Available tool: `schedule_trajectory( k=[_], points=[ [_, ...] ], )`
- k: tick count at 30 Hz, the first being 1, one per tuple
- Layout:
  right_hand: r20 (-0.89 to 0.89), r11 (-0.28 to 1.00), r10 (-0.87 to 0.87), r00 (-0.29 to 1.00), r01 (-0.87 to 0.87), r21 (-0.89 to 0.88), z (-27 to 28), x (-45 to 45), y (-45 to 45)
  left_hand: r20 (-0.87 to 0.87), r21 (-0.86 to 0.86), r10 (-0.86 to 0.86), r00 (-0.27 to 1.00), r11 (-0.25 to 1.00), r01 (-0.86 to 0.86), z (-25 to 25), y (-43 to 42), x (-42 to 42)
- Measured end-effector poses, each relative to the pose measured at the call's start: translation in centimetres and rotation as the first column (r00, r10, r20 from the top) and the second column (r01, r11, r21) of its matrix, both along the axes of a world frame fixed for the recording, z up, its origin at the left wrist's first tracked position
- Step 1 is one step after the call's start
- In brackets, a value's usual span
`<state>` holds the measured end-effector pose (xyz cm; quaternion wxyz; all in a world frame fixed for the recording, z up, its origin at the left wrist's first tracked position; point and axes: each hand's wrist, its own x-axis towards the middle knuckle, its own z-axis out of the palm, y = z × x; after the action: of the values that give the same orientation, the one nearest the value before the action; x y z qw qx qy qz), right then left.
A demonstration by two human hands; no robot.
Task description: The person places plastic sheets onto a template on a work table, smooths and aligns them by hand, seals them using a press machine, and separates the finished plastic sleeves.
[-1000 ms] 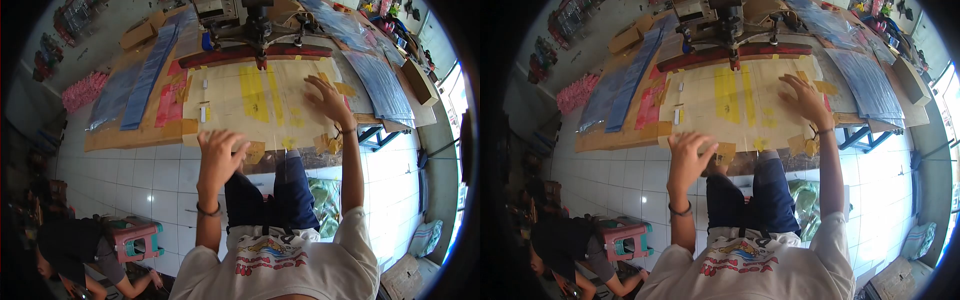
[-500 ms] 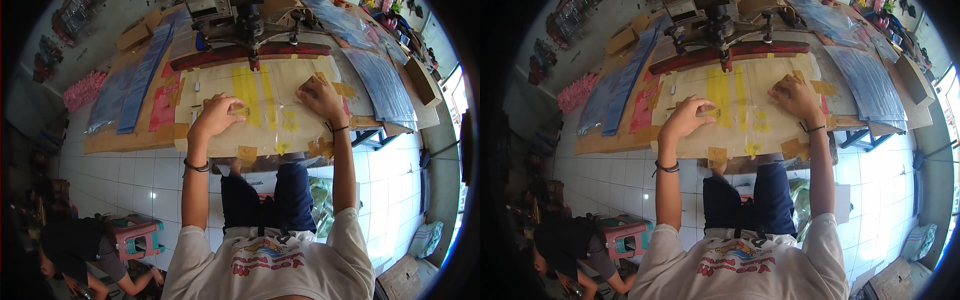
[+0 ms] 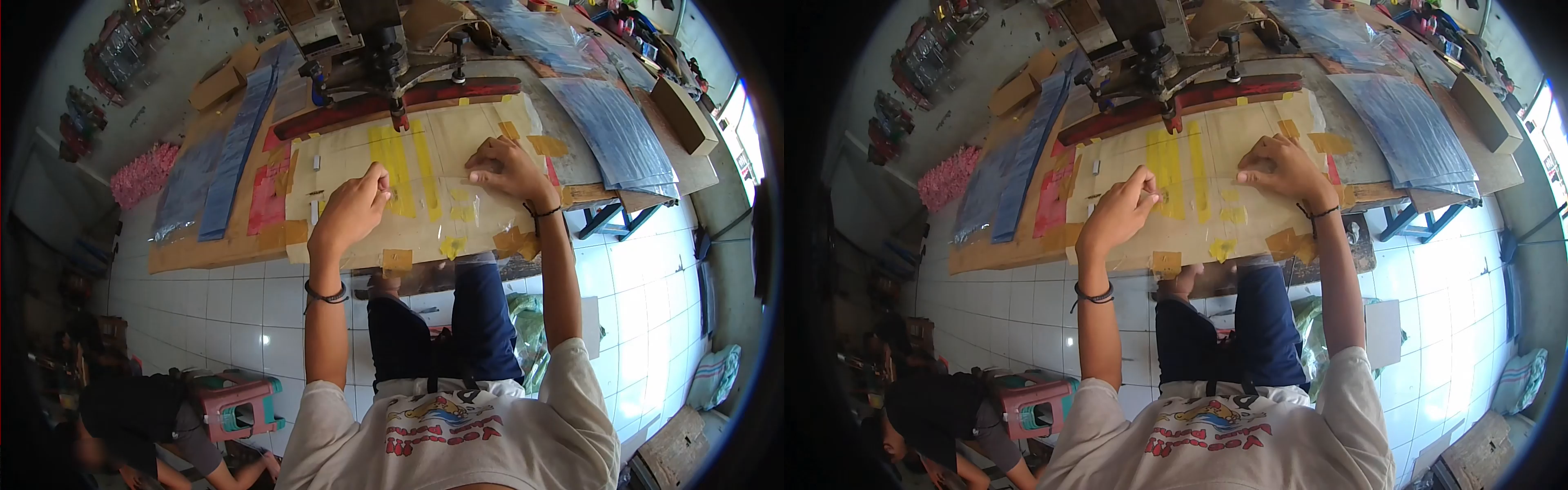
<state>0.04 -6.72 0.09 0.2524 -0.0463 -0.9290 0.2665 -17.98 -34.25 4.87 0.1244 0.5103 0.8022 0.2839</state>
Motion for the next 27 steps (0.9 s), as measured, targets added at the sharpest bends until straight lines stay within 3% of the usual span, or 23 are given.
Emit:
schedule_trajectory(
  k=[4, 5, 7, 8, 10, 14, 17, 19, 21, 27],
  points=[
    [-0.052, 0.997, 0.020, 0.998, -0.016, 0.070, -0.4, 0.0, 0.3, -0.002, 0.070, -0.032, 0.999, 0.997, 0.032, 0.9, 0.0, 0.5],
    [-0.067, 0.995, 0.024, 0.997, -0.017, 0.093, -0.7, 0.0, 0.5, -0.080, 0.090, -0.039, 0.996, 0.995, 0.046, 0.8, -0.1, 0.4],
    [0.109, 0.964, 0.014, 0.994, 0.015, -0.264, 0.0, 0.4, 0.2, -0.233, 0.125, -0.047, 0.971, 0.989, 0.078, 0.8, -0.2, 0.2],
    [0.195, 0.901, 0.035, 0.980, 0.054, -0.430, 0.2, 0.5, -0.1, -0.192, 0.098, -0.041, 0.981, 0.993, 0.060, 1.0, -0.3, 0.0],
    [0.061, 0.890, 0.030, 0.998, 0.002, -0.456, 0.0, 0.5, -0.4, -0.107, 0.041, -0.025, 0.994, 0.999, 0.029, 2.0, -0.7, 0.1],
    [-0.123, 0.835, -0.051, 0.991, -0.025, -0.550, -0.6, 0.4, -0.7, 0.004, 0.157, 0.012, 1.000, 0.987, -0.013, 2.1, -2.4, -1.2],
    [-0.080, 0.863, -0.144, 0.986, 0.086, -0.499, -0.1, 0.5, -0.6, 0.306, 0.292, 0.017, 0.952, 0.950, -0.111, 1.7, -3.8, -2.1],
    [-0.137, 0.866, -0.160, 0.977, 0.073, -0.494, -0.3, 0.5, -0.6, 0.411, 0.412, -0.078, 0.908, 0.905, -0.109, 1.7, -4.3, -2.7],
    [-0.152, 0.853, -0.183, 0.971, 0.080, -0.516, -0.4, 0.4, -0.6, 0.487, 0.497, -0.097, 0.868, 0.848, -0.184, 1.8, -4.9, -2.3],
    [-0.173, 0.802, -0.219, 0.960, 0.076, -0.592, -0.3, 0.5, -0.7, 0.548, 0.524, -0.085, 0.832, 0.810, -0.263, 2.8, -6.2, -0.3]
  ],
)
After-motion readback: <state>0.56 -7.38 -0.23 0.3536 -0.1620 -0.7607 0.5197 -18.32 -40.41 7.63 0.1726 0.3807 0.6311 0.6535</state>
